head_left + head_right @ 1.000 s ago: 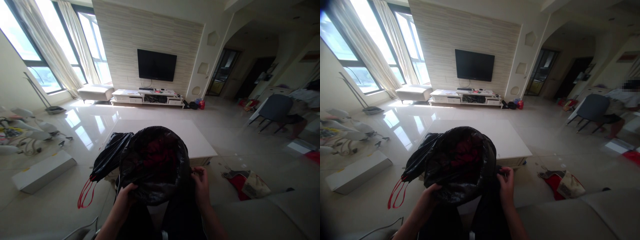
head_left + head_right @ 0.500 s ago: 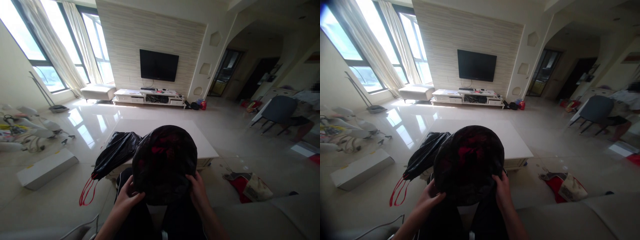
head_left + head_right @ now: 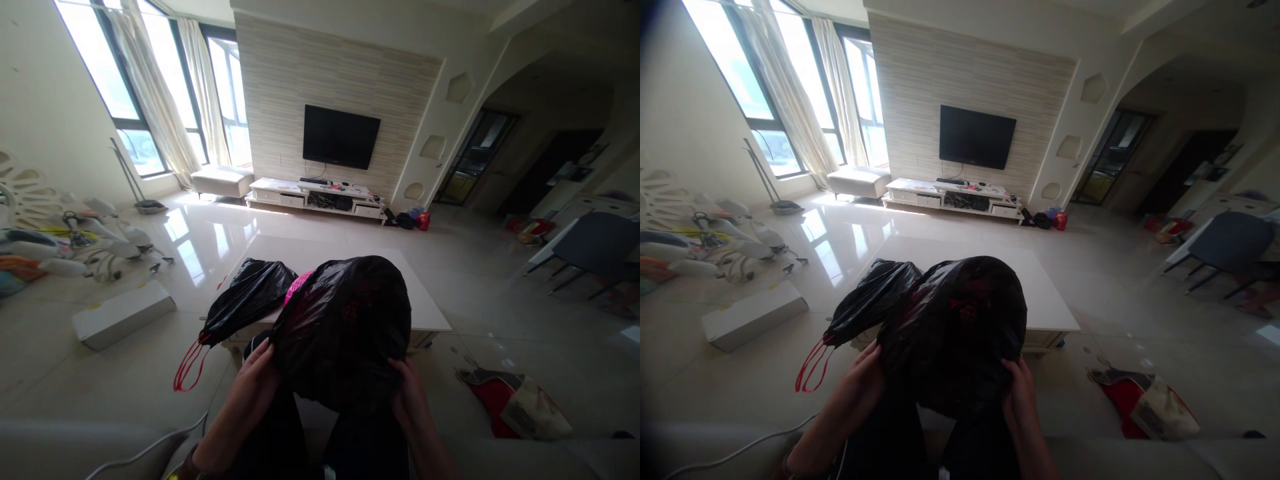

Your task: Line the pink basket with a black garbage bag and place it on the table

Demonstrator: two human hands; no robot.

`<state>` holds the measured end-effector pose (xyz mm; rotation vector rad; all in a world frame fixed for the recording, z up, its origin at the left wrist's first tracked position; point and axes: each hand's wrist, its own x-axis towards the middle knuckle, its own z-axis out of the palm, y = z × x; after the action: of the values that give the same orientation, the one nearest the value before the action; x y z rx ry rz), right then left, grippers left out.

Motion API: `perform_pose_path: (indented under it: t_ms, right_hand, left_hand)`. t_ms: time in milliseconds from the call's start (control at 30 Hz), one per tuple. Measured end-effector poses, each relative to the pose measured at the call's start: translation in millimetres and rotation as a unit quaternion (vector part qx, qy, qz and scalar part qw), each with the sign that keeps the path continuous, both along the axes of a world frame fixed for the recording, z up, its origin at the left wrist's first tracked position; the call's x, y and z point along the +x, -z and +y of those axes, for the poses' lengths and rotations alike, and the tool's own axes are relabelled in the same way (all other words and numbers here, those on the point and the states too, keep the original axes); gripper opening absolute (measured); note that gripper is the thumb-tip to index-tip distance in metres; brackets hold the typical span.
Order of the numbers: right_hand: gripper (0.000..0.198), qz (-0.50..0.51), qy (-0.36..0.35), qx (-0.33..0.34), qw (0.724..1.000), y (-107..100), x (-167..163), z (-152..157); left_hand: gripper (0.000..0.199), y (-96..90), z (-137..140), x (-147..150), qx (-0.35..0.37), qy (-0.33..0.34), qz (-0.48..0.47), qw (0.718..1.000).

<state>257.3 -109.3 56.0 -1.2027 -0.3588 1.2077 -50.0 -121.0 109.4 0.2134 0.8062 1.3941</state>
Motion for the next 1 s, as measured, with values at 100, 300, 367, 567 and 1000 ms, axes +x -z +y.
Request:
perform_pose_path:
  t_ms: [100, 300, 367, 567, 1000]
  right_hand:
    - [0.035, -0.016, -0.002, 0.005, 1.000, 0.6, 2.1, 0.0]
    - [0.034, -0.020, 0.008, -0.001, 1.000, -6.7, 2.2, -1.6]
    - [0.033, -0.032, 0.007, 0.003, 0.999, -10.0, 1.8, -2.2]
    - [0.042, -0.036, 0.010, 0.003, 0.999, -17.8, 2.1, -2.2]
    - [0.041, -0.057, 0.024, 0.026, 0.998, -17.7, 15.4, -3.2]
  left_hand:
    - [0.043, -7.4, -1.2, -5.3, -0.011, -0.006, -0.013, 1.000]
    - [0.044, -2.5, 4.7, -17.0, 0.015, -0.039, 0.085, 0.996]
    - [0.035, 0.6, 9.6, -22.3, 0.006, -0.069, 0.108, 0.992]
    - [0.041, -4.6, 10.2, -31.4, 0.040, -0.040, 0.131, 0.990]
    - [0.041, -6.1, 11.0, -44.5, 0.081, -0.064, 0.197, 0.975]
